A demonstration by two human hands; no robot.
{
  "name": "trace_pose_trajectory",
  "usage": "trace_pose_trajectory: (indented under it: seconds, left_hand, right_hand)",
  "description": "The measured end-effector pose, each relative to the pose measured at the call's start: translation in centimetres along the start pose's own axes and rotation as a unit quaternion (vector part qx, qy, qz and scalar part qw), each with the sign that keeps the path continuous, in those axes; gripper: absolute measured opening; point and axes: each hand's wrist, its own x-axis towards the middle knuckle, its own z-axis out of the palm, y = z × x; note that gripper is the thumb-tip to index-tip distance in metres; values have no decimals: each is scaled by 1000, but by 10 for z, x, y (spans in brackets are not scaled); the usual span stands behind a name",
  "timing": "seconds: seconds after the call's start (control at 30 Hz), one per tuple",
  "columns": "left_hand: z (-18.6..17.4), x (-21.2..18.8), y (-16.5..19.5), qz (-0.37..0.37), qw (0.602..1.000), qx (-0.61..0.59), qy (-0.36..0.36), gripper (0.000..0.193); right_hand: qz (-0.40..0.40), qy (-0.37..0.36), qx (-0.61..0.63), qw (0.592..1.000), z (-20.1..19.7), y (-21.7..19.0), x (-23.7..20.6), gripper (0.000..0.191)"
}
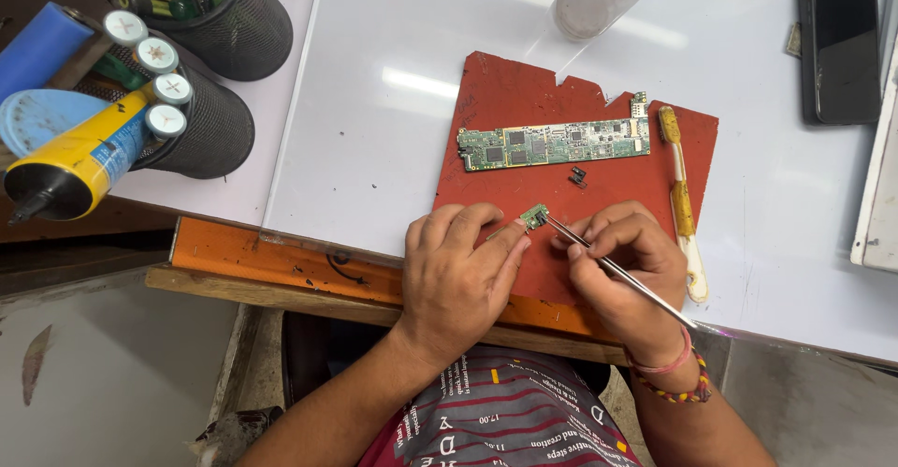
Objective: The person uses tweezers to remove small components from a green circuit board and brushes the board with a toothbrush. The person repeats this process on different sections of the board.
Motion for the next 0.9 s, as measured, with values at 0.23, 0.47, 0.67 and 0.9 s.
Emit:
trace_pose_trajectory:
  seconds: [0.23, 0.47, 0.67, 0.9]
  left_hand:
    - [-3, 3, 3, -6, 1000, 0, -7, 16]
    - [-4, 4, 4, 4, 1000, 3, -12, 15]
    - [-3, 4, 3, 3, 1000, 1, -13, 15]
    - [-3, 3, 3, 6, 1000, 2, -13, 14]
  right_hand:
    - [4, 22, -113, 993, 9, -9, 6, 22]
    - [-14, 26, -136, 990, 12, -9, 7, 24]
    - [-18, 32, -135, 990, 13, -9, 7, 25]
    - [-13, 42, -140, 989, 13, -10, 8, 25]
